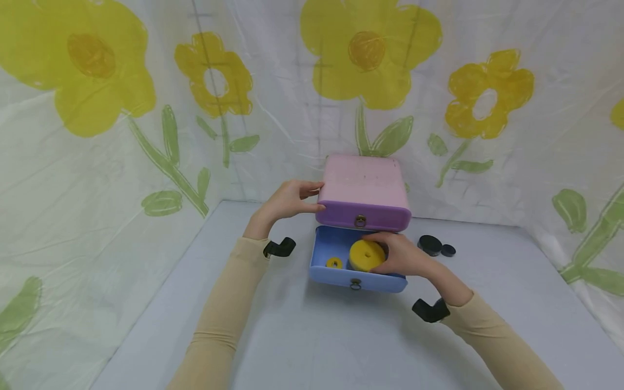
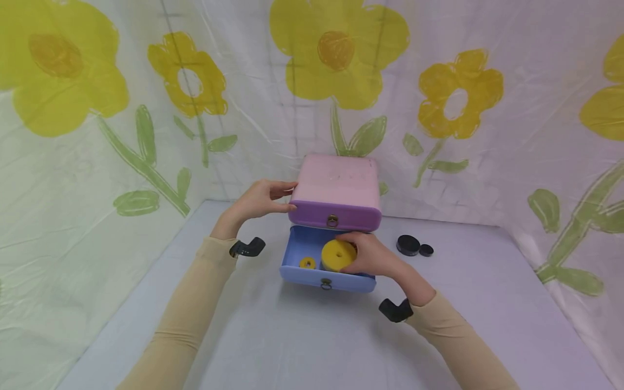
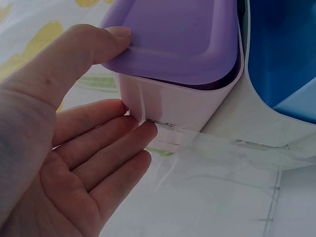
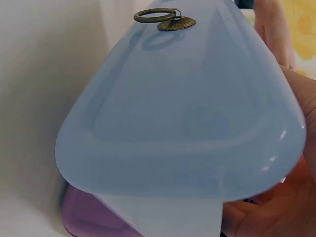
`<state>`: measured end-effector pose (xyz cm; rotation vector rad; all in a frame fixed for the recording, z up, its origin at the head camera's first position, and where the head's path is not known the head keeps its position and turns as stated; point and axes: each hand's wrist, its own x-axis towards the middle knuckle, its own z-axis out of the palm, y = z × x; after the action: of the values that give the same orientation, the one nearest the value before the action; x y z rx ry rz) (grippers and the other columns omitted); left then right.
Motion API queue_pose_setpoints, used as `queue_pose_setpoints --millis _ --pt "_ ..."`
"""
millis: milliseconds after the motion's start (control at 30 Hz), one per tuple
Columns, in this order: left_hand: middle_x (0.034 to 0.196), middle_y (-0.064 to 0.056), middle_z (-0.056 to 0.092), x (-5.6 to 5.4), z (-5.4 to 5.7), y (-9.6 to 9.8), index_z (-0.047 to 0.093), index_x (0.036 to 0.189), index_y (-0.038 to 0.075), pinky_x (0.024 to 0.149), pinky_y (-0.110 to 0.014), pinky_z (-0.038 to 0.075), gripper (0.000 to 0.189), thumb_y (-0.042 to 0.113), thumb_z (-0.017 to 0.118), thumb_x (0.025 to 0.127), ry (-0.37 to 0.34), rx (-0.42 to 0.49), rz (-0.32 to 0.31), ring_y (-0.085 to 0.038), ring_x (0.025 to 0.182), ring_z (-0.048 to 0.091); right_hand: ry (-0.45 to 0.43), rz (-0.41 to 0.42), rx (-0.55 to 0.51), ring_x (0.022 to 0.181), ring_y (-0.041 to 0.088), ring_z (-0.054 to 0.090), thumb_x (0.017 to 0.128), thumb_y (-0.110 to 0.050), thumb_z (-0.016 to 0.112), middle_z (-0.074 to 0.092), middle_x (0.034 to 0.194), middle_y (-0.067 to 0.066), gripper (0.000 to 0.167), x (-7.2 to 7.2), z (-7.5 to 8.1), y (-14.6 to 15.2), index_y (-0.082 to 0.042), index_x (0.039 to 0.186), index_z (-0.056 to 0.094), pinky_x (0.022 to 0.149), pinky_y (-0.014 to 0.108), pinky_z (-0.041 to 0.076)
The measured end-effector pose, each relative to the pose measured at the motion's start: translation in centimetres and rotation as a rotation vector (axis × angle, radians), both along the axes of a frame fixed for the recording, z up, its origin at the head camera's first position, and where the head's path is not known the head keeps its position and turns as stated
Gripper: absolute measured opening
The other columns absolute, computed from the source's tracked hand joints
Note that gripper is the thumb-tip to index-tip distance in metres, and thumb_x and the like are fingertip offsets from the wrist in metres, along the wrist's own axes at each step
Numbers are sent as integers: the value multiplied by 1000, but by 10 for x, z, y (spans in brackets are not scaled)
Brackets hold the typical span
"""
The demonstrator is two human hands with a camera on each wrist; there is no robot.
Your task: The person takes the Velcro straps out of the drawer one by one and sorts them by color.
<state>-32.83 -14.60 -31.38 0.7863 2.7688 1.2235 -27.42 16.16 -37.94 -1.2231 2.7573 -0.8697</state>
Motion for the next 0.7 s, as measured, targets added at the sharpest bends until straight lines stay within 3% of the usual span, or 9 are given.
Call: queue_pose_setpoints --millis 333,467,700 --pt "141 -4 50 -2 -1 0 49 140 14 100 -34 47 71 37 77 78 -3 2 -8 -18 125 53 -56 -47 -37 113 26 57 70 -33 84 60 128 11 73 11 13 12 -2 130 56 96 47 48" --pt "141 -3 51 -2 -2 0 49 140 15 100 -34 47 72 38 77 78 -5 1 -2 -18 126 53 -59 -91 -42 106 22 58 69 -40 84 61 126 8 77 15 18 18 -4 130 56 88 43 52" --pt "142 -3 50 2 1 0 48 140 14 100 -34 47 72 36 77 79 -9 8 -2 -18 126 53 -107 -150 -56 108 24 59 68 -39 85 60 127 8 77 17 22 32 -6 132 56 87 40 54"
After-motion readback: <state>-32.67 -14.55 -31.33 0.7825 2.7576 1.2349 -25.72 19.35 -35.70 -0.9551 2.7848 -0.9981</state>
